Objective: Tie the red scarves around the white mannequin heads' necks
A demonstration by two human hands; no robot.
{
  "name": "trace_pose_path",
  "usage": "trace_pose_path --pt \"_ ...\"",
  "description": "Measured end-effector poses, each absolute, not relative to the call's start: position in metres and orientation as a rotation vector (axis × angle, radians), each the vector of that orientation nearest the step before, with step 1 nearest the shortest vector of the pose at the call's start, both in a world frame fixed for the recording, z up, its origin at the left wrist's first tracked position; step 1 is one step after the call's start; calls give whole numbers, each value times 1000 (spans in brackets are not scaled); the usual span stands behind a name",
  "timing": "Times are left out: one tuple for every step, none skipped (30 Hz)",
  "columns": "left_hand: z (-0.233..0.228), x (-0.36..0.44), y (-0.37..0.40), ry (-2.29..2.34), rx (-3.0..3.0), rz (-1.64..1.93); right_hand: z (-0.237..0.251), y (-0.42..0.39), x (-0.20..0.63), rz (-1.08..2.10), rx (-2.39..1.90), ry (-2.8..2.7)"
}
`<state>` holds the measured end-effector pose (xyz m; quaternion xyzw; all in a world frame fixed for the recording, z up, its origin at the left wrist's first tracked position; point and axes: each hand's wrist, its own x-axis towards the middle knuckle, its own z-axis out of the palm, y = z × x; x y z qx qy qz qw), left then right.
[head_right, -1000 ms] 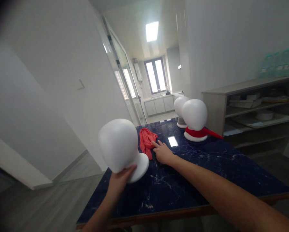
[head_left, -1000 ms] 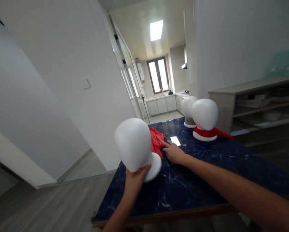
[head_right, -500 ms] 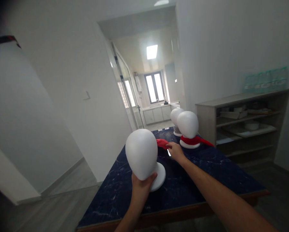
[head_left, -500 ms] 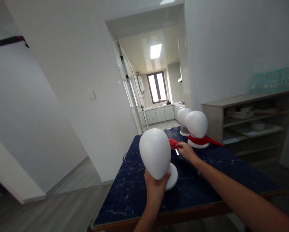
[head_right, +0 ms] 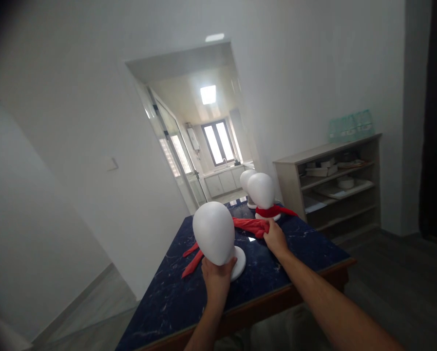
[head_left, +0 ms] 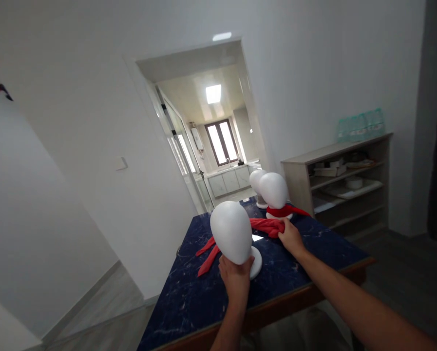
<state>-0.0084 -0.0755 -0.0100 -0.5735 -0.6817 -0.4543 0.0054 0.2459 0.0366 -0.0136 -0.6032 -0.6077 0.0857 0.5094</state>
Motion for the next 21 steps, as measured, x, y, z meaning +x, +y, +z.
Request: trace_pose_path --pt "-11 -10 -78 -2114 -1820 -1414 -14 36 245 217 -1470 -1464" --pt "-12 -12 -80 -2088 -1851 -1413 -15 36 245 226 -1484 -1465" --pt "-13 -16 -82 -2065 -1885 -1419 -15 36 244 234 -1496 -1467" --pt "-14 -21 -84 -2052 -1928 -1421 -15 36 244 240 -1511 -1469" --pt "-15 -27 -86 -2054 -1977 -1410 -15 36 243 243 -1530 -1469" --pt "-16 -33 -87 -2069 -2027 -1388 -15 35 243 244 -1550 -1472" --pt "-17 -40 -87 -2085 -2081 -1358 -14 35 242 244 -1565 -1480" --pt "-17 -46 -87 -2092 -2139 -1327 -14 35 241 244 -1576 -1490" --pt "-16 -51 -87 -2094 -2190 -1301 -13 35 241 243 -1584 -1500" --pt "-16 -56 -86 -2091 -2230 -1285 -12 35 240 241 -1588 -1507" --pt "-15 -59 -85 -2086 -2258 -1280 -12 35 240 241 -1591 -1513" --pt "-15 -61 -84 -2081 -2277 -1278 -11 35 240 239 -1594 -1516" --pt "-15 -63 -84 -2076 -2285 -1278 -11 35 240 236 -1600 -1517" --pt "-16 -63 -83 -2069 -2281 -1284 -11 35 240 229 -1607 -1516" --pt "-17 -63 -83 -2055 -2271 -1293 -11 35 240 222 -1612 -1521" --pt "-17 -63 -84 -2042 -2261 -1303 -12 35 240 213 -1619 -1527" --pt "-18 -62 -85 -2034 -2251 -1314 -12 35 241 205 -1624 -1537" --pt "-18 -61 -85 -2034 -2243 -1322 -13 35 241 198 -1628 -1546" --pt "-18 -60 -87 -2035 -2242 -1327 -13 35 242 192 -1631 -1555" --pt "-18 -60 -88 -2034 -2250 -1329 -14 35 242 187 -1632 -1560" --pt "-18 -59 -89 -2033 -2260 -1329 -15 35 243 184 -1630 -1564"
